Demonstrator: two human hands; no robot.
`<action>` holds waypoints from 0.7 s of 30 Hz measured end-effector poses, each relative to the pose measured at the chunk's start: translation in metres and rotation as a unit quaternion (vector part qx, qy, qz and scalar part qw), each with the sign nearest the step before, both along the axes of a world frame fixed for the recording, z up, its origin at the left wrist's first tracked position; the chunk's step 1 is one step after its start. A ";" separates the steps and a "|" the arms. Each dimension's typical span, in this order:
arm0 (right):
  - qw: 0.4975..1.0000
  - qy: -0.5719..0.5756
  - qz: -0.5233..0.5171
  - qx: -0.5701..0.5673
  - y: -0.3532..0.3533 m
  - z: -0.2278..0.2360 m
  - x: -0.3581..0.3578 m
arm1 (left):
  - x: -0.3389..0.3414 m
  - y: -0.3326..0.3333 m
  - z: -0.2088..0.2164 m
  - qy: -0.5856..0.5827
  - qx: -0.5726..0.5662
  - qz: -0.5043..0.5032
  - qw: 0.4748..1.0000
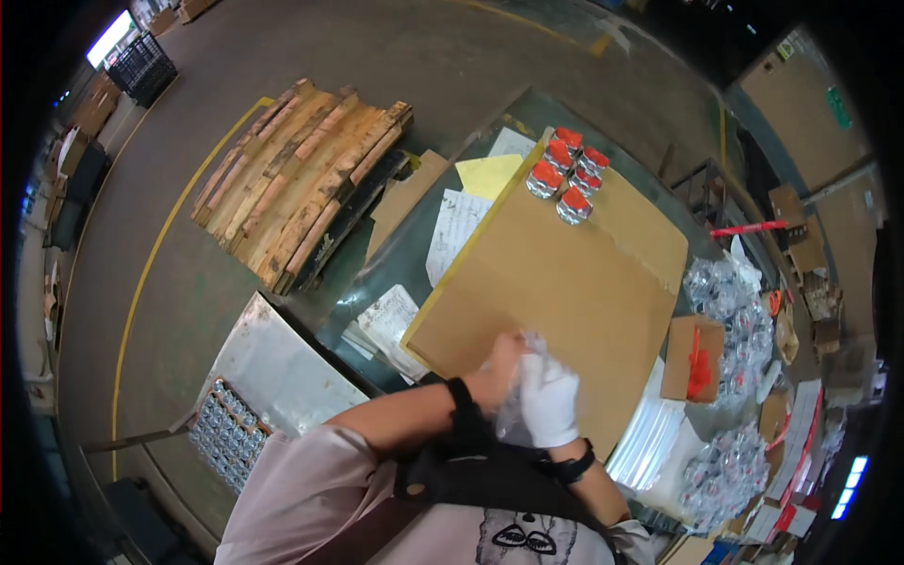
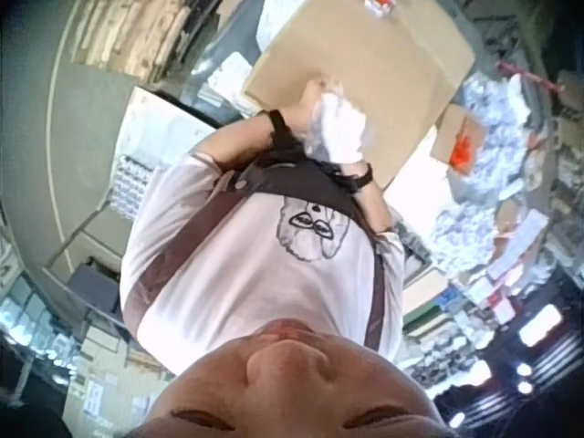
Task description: The person places red circular inserts into small glass jars arranged on a cardboard sheet. They then pick up each filled jar, place it into a clear plastic bag, and move the packaged unit to a pile on the right side of the table.
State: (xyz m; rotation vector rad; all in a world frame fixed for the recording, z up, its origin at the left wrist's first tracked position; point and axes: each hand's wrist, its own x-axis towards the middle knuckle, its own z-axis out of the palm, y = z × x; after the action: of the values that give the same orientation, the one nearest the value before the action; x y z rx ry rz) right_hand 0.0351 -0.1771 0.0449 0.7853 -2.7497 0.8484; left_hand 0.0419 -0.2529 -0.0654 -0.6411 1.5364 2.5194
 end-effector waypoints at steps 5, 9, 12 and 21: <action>0.973 -0.195 -0.122 -0.032 0.033 -0.047 -0.043 | 0.001 0.004 0.090 -0.175 -0.046 -0.059 0.982; 0.807 -0.419 -0.257 -0.329 0.050 -0.021 -0.060 | -0.052 -0.046 0.100 0.008 -0.382 -0.213 0.899; 0.700 -0.446 -0.225 -0.510 0.039 0.001 -0.039 | -0.087 -0.080 0.138 0.189 -0.455 -0.133 0.860; 0.881 -0.380 -0.266 -0.089 0.083 -0.062 0.023 | -0.078 -0.013 0.099 0.159 -0.606 -0.274 0.730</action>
State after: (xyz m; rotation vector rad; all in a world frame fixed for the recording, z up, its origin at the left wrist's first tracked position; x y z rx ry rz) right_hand 0.0579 -0.0942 -0.0171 -0.4555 -3.1533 1.4622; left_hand -0.0364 -0.2661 0.0339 0.2406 2.8471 0.9586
